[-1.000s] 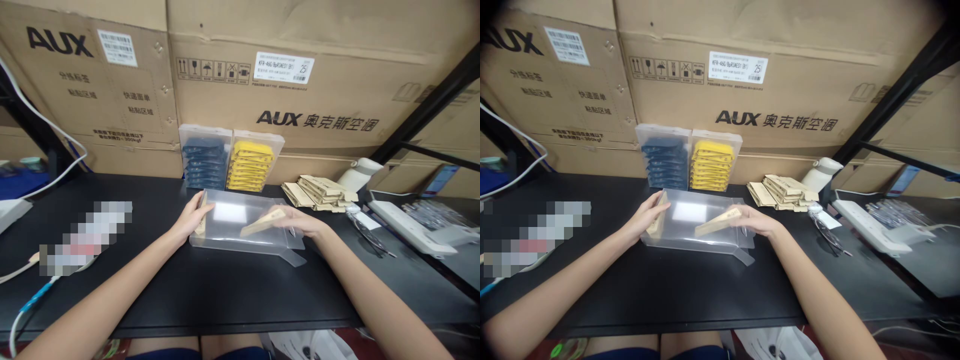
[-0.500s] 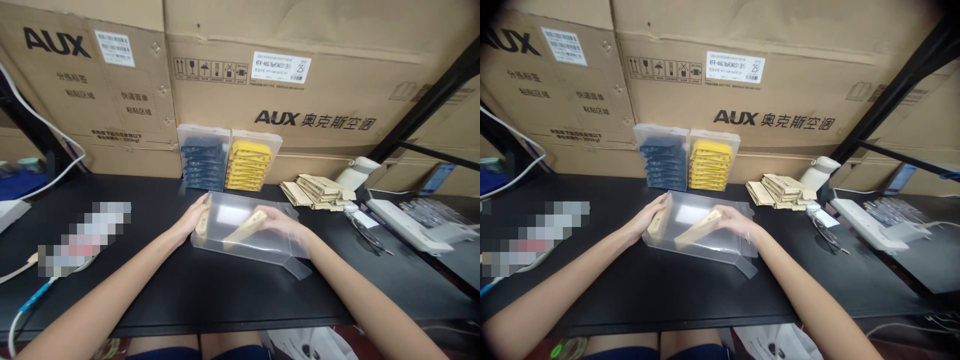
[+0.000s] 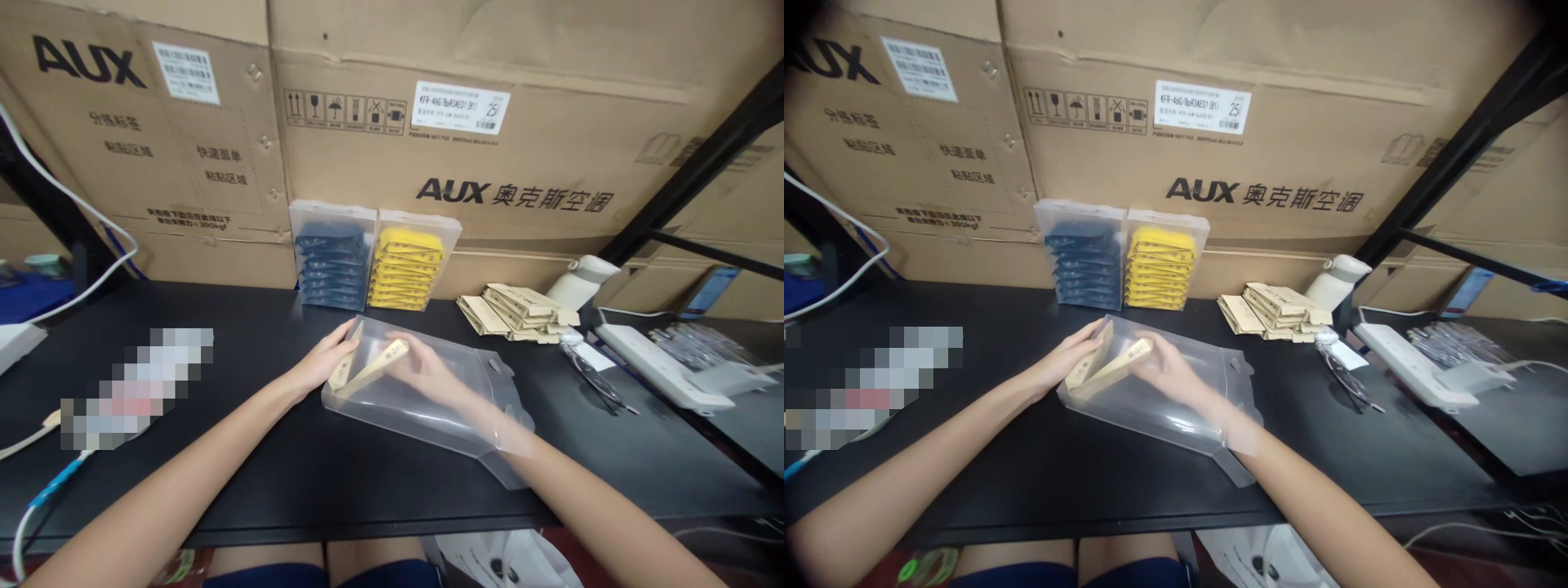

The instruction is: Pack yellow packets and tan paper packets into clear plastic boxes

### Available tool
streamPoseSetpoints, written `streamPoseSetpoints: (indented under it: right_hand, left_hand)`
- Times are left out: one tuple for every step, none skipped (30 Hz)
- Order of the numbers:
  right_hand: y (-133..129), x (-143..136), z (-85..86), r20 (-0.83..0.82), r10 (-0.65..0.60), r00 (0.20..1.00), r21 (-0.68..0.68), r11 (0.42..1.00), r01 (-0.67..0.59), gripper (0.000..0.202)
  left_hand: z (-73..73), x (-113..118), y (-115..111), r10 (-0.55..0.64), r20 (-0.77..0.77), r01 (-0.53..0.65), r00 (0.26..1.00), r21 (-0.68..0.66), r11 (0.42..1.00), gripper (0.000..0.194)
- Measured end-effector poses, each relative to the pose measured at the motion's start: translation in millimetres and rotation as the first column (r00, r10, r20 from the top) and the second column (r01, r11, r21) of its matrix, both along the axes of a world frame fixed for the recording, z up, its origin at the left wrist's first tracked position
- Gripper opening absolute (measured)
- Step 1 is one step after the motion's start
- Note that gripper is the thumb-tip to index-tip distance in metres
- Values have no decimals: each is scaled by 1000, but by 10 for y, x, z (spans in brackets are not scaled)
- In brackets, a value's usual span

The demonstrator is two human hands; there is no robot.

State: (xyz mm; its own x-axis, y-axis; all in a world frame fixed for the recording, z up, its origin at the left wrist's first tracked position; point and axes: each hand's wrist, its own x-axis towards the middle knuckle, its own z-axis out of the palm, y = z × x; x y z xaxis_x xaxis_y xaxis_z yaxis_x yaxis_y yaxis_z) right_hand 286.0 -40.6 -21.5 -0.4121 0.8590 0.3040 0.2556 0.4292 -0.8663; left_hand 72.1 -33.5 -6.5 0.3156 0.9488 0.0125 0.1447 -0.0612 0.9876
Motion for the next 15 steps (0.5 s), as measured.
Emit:
streamPoseSetpoints:
  right_hand:
    - [-7, -19, -21, 12, -30, 999, 30, 999, 29, 47]
    - [-17, -34, -35, 29, -50, 998, 46, 998, 48, 49]
    - [-29, -46, -44, 47, -61, 997, 51, 997, 59, 50]
    - [-43, -55, -46, 64, -71, 995, 52, 996, 68, 51]
    - [-57, -61, -44, 82, -83, 993, 55, 995, 78, 51]
    - [-72, -65, -39, 103, -99, 990, 62, 994, 93, 52]
    - [-85, -67, -34, 126, -117, 985, 79, 991, 108, 52]
    - [-94, -66, -30, 152, -134, 979, 104, 987, 119, 53]
    - [-99, -64, -29, 179, -148, 973, 135, 983, 125, 54]
    - [-100, -59, -31, 206, -158, 966, 168, 978, 124, 55]
    - [-96, -53, -36, 233, -163, 959, 196, 973, 118, 55]
    - [-89, -45, -43, 256, -166, 952, 220, 969, 110, 56]
    - [-79, -37, -52, 275, -167, 947, 237, 966, 102, 57]
    - [-69, -29, -61, 287, -167, 943, 249, 964, 95, 56]
    - [-60, -22, -70, 294, -165, 942, 257, 962, 89, 56]
  left_hand:
    - [-13, 0, 5, -1, -8, 1, 1000, 9, 1000, 58]
    - [-23, 0, 10, -3, -13, 3, 1000, 18, 1000, 59]
    - [-30, 0, 12, -6, -16, 7, 1000, 25, 1000, 59]
    - [-31, 1, 12, -11, -16, 11, 1000, 27, 1000, 58]
    - [-28, 4, 8, -13, -14, 13, 1000, 24, 1000, 58]
    - [-19, 8, 2, -15, -9, 15, 1000, 15, 1000, 57]
    - [-7, 13, -7, -14, -2, 14, 1000, 2, 1000, 57]
    - [6, 18, -17, -11, 7, 11, 1000, -12, 1000, 56]
    - [19, 23, -25, -5, 18, 6, 1000, -25, 1000, 56]
    - [29, 27, -32, 0, 29, 1, 1000, -36, 999, 56]
    - [35, 28, -36, 3, 40, -1, 999, -44, 999, 56]
    - [37, 27, -37, 1, 49, 1, 999, -48, 999, 57]
    - [36, 25, -35, -2, 55, 4, 998, -48, 999, 57]
    - [32, 22, -32, -8, 60, 10, 998, -46, 999, 57]
    - [29, 18, -29, -10, 62, 13, 998, -42, 999, 57]
